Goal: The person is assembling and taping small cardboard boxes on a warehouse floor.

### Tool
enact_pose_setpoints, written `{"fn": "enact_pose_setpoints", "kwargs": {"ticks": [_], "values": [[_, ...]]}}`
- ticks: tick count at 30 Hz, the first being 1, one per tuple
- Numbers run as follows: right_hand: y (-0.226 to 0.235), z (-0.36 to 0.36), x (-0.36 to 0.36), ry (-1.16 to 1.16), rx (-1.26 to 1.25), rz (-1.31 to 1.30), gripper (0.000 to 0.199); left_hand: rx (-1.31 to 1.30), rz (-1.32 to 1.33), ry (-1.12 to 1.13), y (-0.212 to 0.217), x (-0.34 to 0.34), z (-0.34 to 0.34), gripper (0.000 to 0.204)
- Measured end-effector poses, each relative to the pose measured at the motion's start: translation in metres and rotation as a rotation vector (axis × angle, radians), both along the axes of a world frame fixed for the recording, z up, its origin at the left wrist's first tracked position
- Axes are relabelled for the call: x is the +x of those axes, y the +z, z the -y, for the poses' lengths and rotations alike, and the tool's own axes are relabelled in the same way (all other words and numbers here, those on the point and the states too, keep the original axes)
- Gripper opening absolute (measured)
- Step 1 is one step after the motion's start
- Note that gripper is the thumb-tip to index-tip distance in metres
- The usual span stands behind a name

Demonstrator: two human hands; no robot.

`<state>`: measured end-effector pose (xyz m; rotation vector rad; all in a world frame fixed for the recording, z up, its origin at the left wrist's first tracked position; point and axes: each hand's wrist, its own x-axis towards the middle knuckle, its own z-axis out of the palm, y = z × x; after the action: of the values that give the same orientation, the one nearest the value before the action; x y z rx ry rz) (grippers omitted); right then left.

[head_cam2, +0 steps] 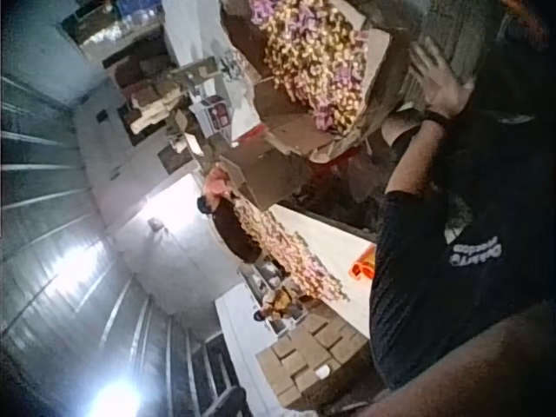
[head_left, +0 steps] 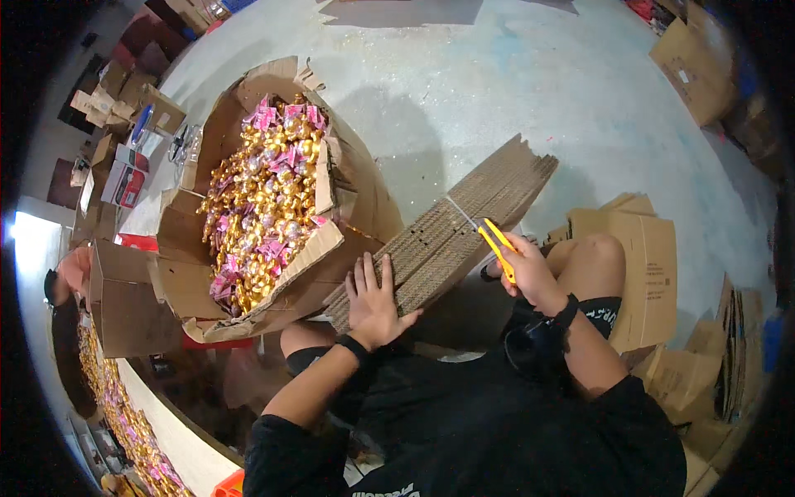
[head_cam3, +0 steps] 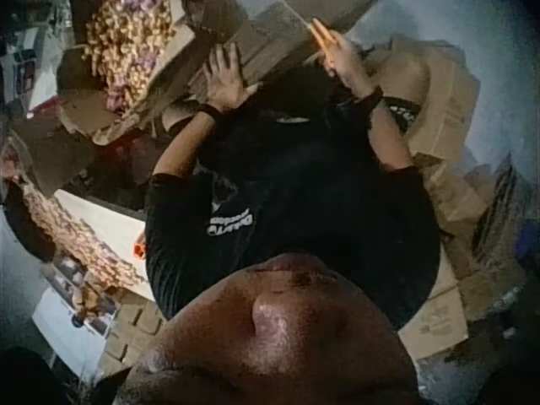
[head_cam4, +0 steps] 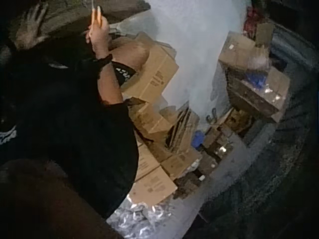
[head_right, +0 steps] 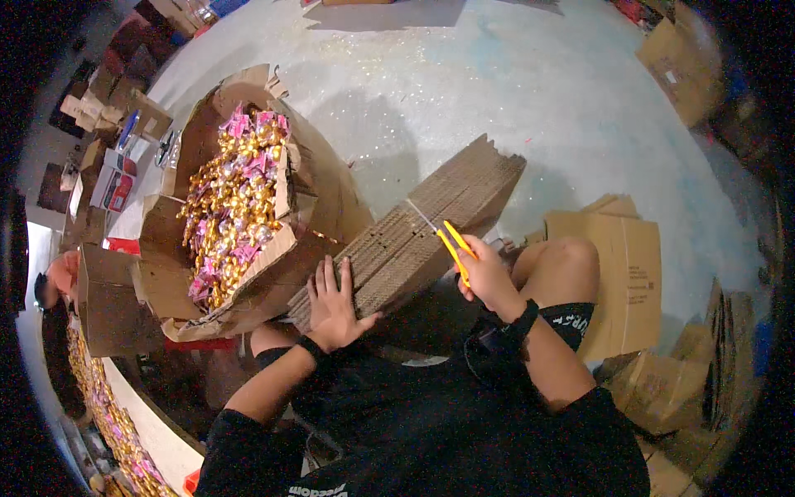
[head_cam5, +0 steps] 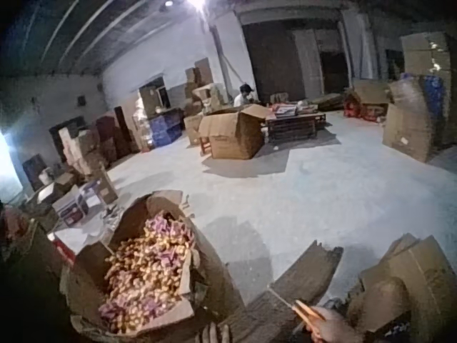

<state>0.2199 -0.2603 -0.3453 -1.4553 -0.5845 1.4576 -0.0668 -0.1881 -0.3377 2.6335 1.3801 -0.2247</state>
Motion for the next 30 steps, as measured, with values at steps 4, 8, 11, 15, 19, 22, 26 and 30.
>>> {"fn": "enact_pose_setpoints", "kwargs": {"ticks": [4, 8, 11, 15, 19, 22, 26, 30], "values": [[0.016, 0.004, 0.017, 0.145, -0.033, -0.028, 0.033, -0.028, 0.025, 0.001, 0.004, 0.006, 0.019, 0.115], [0.023, 0.025, 0.016, 0.120, -0.133, -0.039, 0.041, 0.008, 0.083, -0.031, 0.001, 0.010, 0.042, 0.117], [0.010, 0.047, 0.012, 0.009, -0.102, -0.084, 0.045, -0.016, 0.226, -0.090, -0.003, 0.018, 0.040, 0.096], [0.014, 0.063, 0.014, -0.029, -0.152, -0.023, 0.038, 0.077, 0.467, -0.275, 0.012, 0.058, 0.005, 0.050], [0.006, 0.079, 0.019, -0.082, -0.106, -0.080, 0.035, -0.091, 0.570, -0.440, 0.004, 0.127, -0.045, 0.035], [0.011, 0.082, 0.015, -0.090, -0.059, -0.093, 0.035, -0.041, 0.427, -0.655, -0.005, 0.150, -0.075, 0.036], [0.016, 0.087, 0.013, -0.081, -0.017, -0.080, 0.028, -0.077, 0.311, -0.739, 0.000, 0.160, -0.082, 0.025], [0.008, 0.084, 0.009, -0.066, -0.018, -0.078, 0.028, -0.197, 0.276, -0.823, 0.007, 0.164, -0.083, 0.017]]}}
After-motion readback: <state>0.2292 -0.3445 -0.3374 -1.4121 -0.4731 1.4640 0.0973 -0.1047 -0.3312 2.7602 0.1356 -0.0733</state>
